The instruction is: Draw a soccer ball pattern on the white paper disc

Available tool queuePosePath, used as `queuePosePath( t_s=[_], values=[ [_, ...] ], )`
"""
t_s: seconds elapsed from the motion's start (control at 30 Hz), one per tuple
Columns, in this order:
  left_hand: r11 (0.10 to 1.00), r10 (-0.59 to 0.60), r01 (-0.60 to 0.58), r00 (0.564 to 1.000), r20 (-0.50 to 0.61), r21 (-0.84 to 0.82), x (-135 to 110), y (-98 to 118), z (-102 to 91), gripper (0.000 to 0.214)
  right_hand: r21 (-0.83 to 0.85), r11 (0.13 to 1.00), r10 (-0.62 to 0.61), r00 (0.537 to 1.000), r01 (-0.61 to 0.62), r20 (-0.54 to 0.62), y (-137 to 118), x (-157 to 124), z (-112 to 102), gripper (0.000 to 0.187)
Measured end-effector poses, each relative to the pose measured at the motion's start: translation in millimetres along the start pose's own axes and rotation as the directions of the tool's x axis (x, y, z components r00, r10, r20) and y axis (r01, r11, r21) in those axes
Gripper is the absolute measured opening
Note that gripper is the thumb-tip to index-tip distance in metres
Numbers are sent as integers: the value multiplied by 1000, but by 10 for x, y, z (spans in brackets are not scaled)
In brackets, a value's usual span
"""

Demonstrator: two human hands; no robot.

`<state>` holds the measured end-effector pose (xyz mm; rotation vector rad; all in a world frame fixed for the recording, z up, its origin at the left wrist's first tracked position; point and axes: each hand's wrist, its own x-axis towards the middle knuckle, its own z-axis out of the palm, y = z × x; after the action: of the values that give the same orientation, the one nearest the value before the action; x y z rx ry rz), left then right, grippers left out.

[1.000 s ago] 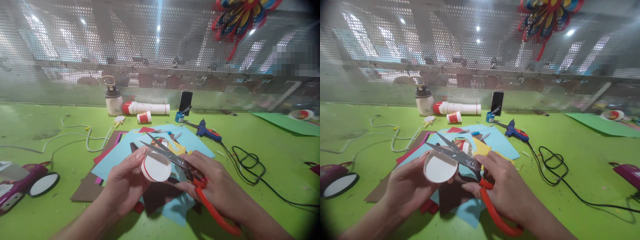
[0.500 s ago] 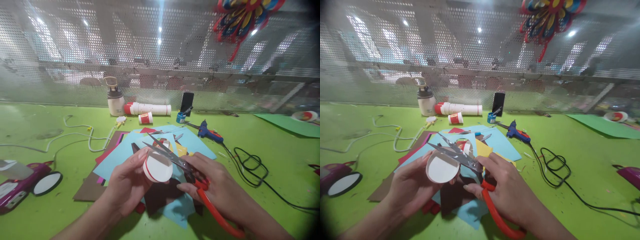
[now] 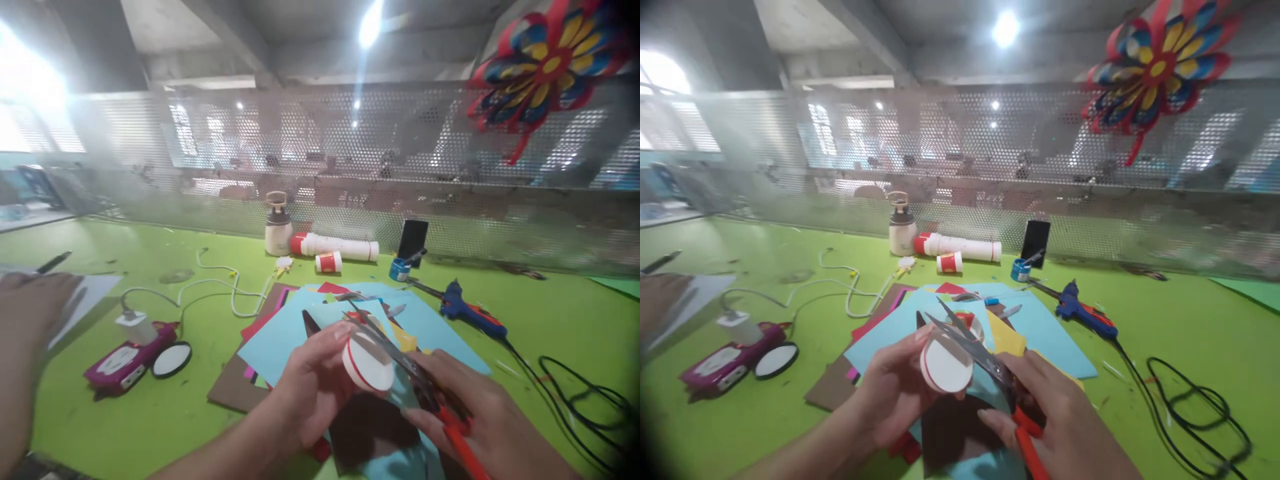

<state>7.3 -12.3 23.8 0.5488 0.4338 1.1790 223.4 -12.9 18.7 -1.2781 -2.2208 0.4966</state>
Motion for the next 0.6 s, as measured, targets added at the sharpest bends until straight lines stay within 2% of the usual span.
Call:
queuePosePath(
  t_s=[0.07, 0.17, 0.37, 0.6],
  values=[
    [1000, -1, 1, 1000, -2, -1, 19, -10, -8, 29, 4, 1000, 12, 1000, -12, -28, 11, 0, 16, 26],
    [1000, -1, 1, 1000, -2, -7, 35, -14, -15, 37, -6, 1000, 12, 1000, -12, 29, 13, 2, 9, 25],
    [1000, 14, -14, 1000, 5, -27, 29, -10, -10, 22, -25, 998, 54, 995, -52, 87, -4, 24, -17, 25],
    [999, 16, -16, 1000, 3, -33, 58, -16, -28, 18, -56, 998, 47, 996, -43, 77, 25, 26, 1, 23]
  ],
)
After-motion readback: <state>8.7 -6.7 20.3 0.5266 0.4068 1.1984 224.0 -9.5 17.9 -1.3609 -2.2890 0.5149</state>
